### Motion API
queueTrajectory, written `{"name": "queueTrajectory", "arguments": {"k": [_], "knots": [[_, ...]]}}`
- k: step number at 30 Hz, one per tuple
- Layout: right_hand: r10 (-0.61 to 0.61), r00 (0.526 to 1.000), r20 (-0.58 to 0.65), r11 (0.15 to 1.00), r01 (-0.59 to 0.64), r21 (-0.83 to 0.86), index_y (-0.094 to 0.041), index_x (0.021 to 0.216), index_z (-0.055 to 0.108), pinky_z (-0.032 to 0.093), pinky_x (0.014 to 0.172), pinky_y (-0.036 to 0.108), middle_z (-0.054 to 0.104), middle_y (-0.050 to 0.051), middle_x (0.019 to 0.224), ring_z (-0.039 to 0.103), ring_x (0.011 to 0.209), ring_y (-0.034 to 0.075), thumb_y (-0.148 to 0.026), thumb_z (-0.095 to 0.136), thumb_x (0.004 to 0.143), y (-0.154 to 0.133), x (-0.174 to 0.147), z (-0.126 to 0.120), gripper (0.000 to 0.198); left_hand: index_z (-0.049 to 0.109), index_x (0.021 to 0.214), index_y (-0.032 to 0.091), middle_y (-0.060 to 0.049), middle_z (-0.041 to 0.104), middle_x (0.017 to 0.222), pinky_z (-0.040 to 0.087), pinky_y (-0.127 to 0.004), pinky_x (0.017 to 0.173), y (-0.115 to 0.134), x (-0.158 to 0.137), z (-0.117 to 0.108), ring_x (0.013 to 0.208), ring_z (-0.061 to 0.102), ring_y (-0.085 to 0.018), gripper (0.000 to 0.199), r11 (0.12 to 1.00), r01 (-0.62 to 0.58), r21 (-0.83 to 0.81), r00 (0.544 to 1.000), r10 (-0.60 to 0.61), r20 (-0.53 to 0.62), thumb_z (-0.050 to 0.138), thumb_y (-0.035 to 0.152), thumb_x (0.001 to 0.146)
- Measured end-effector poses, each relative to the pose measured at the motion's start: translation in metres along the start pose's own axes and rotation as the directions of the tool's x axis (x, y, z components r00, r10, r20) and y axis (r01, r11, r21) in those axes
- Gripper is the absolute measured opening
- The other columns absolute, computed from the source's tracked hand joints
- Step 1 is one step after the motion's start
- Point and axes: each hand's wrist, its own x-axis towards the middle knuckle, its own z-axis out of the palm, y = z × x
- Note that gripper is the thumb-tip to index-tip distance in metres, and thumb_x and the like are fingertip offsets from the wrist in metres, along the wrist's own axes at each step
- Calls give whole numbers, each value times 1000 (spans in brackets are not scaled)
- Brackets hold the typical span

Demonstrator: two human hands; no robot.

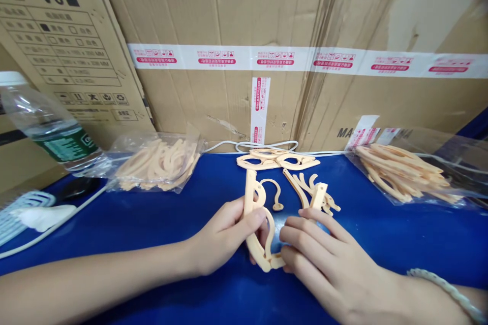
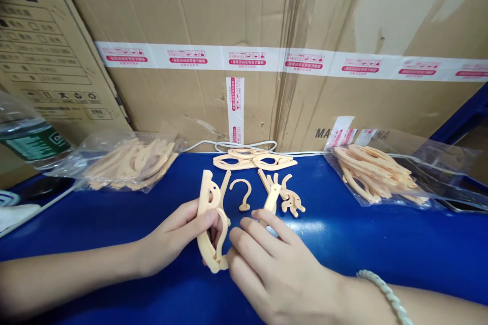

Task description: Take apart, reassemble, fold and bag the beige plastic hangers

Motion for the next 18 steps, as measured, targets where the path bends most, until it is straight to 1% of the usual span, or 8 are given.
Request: {"name": "queueTrajectory", "arguments": {"k": [2,5,9,13,16,18], "knots": [[34,999,42,999,-34,1,-12,86,64,34,97,42,67,9,95,58,88,22,-7,29,98,0,0,1,38,54,74,13,-4,61,67,50,-22,51,-1,0,1,55,59,-13,43,999,34,-34,999,-34,-4,46,51,95],[62,995,82,998,-62,-14,-13,80,61,34,90,42,64,7,83,55,76,20,-6,23,99,1,0,2,43,54,74,12,-5,62,67,51,-22,49,0,1,2,53,60,-13,49,998,41,-53,999,-42,-17,48,57,91],[73,992,101,997,-72,-11,-14,78,58,31,88,42,62,6,80,52,72,19,-6,17,99,1,0,4,47,56,71,11,-6,62,65,50,-21,48,1,1,2,48,59,-12,54,997,52,-48,998,-53,-14,49,62,89],[92,990,110,995,-95,22,-15,77,56,31,86,40,60,4,75,49,68,18,-7,16,100,1,0,6,47,58,70,11,-8,65,60,51,-21,48,1,-1,3,47,60,-12,56,996,85,-36,996,-86,-9,49,63,88],[77,993,89,996,-80,35,-15,76,56,32,85,39,60,4,74,48,66,17,-7,17,100,1,0,6,46,58,69,10,-9,66,59,51,-20,47,0,-2,3,46,62,-13,56,991,118,-65,993,-118,0,51,63,87],[70,995,69,997,-72,30,-14,79,58,32,85,39,62,4,75,50,67,17,-7,18,101,1,1,4,46,58,69,10,-9,67,58,51,-20,47,-2,-1,3,46,63,-13,55,986,131,-105,991,-132,-3,54,62,86]]}}
